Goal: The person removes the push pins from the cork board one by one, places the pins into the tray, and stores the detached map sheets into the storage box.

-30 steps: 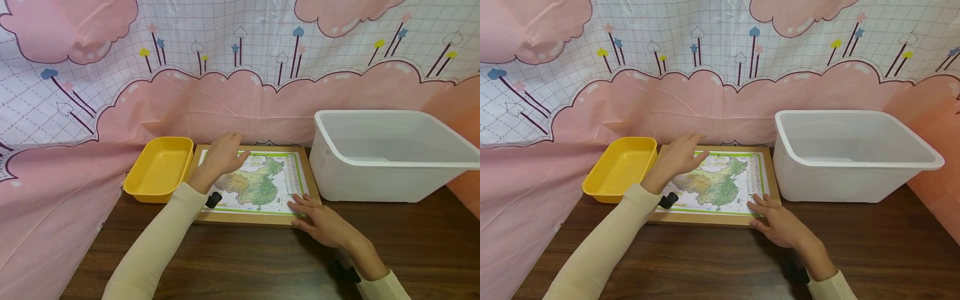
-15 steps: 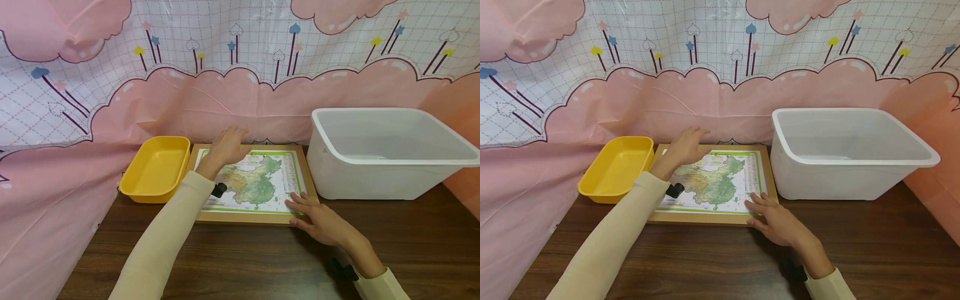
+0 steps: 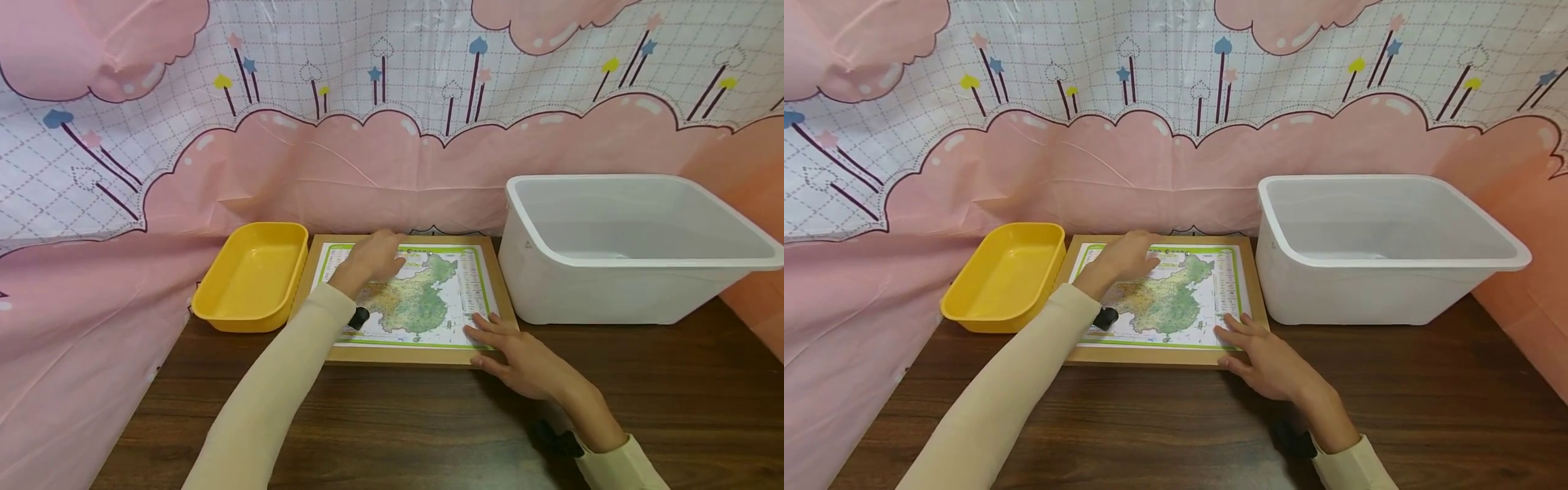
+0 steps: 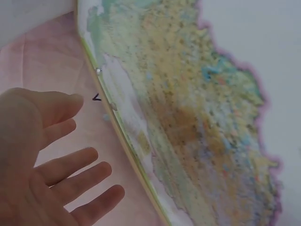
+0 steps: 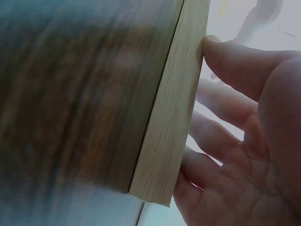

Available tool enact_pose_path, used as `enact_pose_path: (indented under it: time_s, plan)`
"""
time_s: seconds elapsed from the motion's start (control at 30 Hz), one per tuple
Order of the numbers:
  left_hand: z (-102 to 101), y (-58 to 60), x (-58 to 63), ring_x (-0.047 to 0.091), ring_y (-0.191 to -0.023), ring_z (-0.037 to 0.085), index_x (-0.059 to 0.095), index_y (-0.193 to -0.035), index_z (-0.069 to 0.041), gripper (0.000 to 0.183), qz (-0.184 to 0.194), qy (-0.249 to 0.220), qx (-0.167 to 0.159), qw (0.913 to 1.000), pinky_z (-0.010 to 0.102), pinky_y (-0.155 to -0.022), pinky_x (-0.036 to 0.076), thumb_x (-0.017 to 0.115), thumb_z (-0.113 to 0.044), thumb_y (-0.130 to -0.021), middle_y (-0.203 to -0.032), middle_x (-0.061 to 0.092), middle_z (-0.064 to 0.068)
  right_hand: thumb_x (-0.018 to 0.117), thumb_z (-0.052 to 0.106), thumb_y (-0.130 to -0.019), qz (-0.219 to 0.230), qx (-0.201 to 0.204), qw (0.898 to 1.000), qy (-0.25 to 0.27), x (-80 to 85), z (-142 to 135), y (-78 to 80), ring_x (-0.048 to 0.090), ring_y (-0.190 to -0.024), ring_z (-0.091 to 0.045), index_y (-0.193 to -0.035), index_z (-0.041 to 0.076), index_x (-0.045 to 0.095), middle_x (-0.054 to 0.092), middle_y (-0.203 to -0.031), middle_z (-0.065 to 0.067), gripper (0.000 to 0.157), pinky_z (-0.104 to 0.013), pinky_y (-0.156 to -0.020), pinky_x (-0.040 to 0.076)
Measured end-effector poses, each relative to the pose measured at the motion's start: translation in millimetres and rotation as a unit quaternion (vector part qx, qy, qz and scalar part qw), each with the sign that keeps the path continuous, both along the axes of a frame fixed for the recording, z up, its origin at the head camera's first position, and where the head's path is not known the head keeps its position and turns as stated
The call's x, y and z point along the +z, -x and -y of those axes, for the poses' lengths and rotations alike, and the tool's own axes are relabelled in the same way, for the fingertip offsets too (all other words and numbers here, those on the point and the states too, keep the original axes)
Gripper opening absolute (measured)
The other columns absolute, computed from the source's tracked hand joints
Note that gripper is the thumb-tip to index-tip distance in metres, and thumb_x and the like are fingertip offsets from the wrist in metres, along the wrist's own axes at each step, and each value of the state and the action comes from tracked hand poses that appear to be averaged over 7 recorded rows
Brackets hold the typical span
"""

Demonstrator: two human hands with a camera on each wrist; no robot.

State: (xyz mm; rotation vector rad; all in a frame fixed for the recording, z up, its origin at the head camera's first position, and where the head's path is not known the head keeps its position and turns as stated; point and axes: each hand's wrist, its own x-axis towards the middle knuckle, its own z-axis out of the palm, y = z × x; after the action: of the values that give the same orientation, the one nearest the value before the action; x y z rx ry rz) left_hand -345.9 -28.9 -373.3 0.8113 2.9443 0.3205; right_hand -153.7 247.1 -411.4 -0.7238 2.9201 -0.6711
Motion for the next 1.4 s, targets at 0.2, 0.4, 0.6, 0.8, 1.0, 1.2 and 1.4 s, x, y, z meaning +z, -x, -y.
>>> enact_pose_path:
  time_s: [0.2, 0.4, 0.6, 0.8, 1.0, 1.2, 1.4]
  plan:
    - [-1.6, -0.7, -4.8, 0.059, -0.142, 0.028, 0.045, -0.162, -0.017, 0.055, 0.027, 0.008, 0.003, 0.9996, 0.046, -0.109, 0.055, 0.058, -0.025, -0.109, -0.160, 0.056, 0.008, 0.066, 0.037, -0.105, 0.003, 0.002, 1.000, -0.001, 1.3, -0.6, 0.4, 0.039, -0.153, -0.052, -0.154, 0.013, 0.057, 0.044, -0.167, -0.019, 0.055, -0.079, -0.113, 0.036]
    - [-2.9, -0.6, -13.7, 0.064, -0.135, 0.026, 0.054, -0.156, -0.016, 0.047, 0.028, 0.016, -0.011, 0.9994, 0.043, -0.101, 0.058, 0.057, -0.021, -0.109, -0.155, 0.060, 0.007, 0.066, 0.036, -0.105, 0.003, 0.003, 1.000, 0.002, 2.2, -1.2, -0.6, 0.038, -0.154, -0.052, -0.154, 0.013, 0.057, 0.043, -0.167, -0.019, 0.055, -0.081, -0.112, 0.035]
    - [-3.7, 0.8, -21.2, 0.059, -0.141, 0.026, 0.055, -0.155, -0.016, 0.046, 0.029, 0.029, -0.013, 0.9991, 0.045, -0.110, 0.055, 0.056, -0.021, -0.109, -0.152, 0.062, 0.006, 0.066, 0.035, -0.105, 0.006, 0.003, 1.000, 0.003, 1.8, -0.7, -0.7, 0.037, -0.154, -0.052, -0.154, 0.013, 0.057, 0.043, -0.167, -0.019, 0.055, -0.082, -0.112, 0.034]
    - [-5.8, 1.8, -24.1, 0.058, -0.143, 0.026, 0.056, -0.154, -0.016, 0.045, 0.017, 0.030, -0.010, 0.9993, 0.045, -0.115, 0.051, 0.055, -0.021, -0.109, -0.153, 0.062, 0.006, 0.066, 0.035, -0.106, 0.008, 0.001, 1.000, 0.002, 1.7, -1.1, -0.5, 0.036, -0.155, -0.051, -0.155, 0.013, 0.056, 0.042, -0.168, -0.018, 0.055, -0.080, -0.114, 0.033]
    - [-9.9, 1.5, -25.0, 0.060, -0.140, 0.026, 0.060, -0.150, -0.015, 0.041, 0.009, 0.028, -0.007, 0.9995, 0.045, -0.114, 0.052, 0.054, -0.019, -0.109, -0.150, 0.064, 0.007, 0.066, 0.035, -0.105, 0.006, 0.002, 1.000, 0.005, 2.1, -1.6, 0.0, 0.036, -0.155, -0.052, -0.154, 0.013, 0.057, 0.043, -0.167, -0.019, 0.054, -0.079, -0.115, 0.033]
    - [-11.7, 4.4, -26.3, 0.069, -0.121, 0.023, 0.072, -0.131, -0.012, 0.031, -0.003, 0.017, -0.005, 0.9998, 0.040, -0.100, 0.058, 0.051, -0.009, -0.109, -0.133, 0.072, 0.008, 0.066, 0.033, -0.105, 0.005, 0.000, 1.000, 0.006, 1.9, -1.6, -0.1, 0.036, -0.155, -0.052, -0.155, 0.012, 0.056, 0.043, -0.167, -0.019, 0.054, -0.079, -0.115, 0.033]
    - [-17.4, 10.7, -26.6, 0.046, -0.073, 0.014, 0.071, -0.087, -0.011, 0.033, -0.035, 0.024, -0.008, 0.9991, 0.030, -0.066, 0.043, 0.050, 0.003, -0.108, -0.077, 0.057, 0.003, 0.065, 0.034, -0.106, 0.008, 0.001, 1.000, 0.006, 1.3, -1.4, -0.2, 0.035, -0.155, -0.052, -0.155, 0.012, 0.056, 0.042, -0.168, -0.018, 0.054, -0.079, -0.115, 0.033]
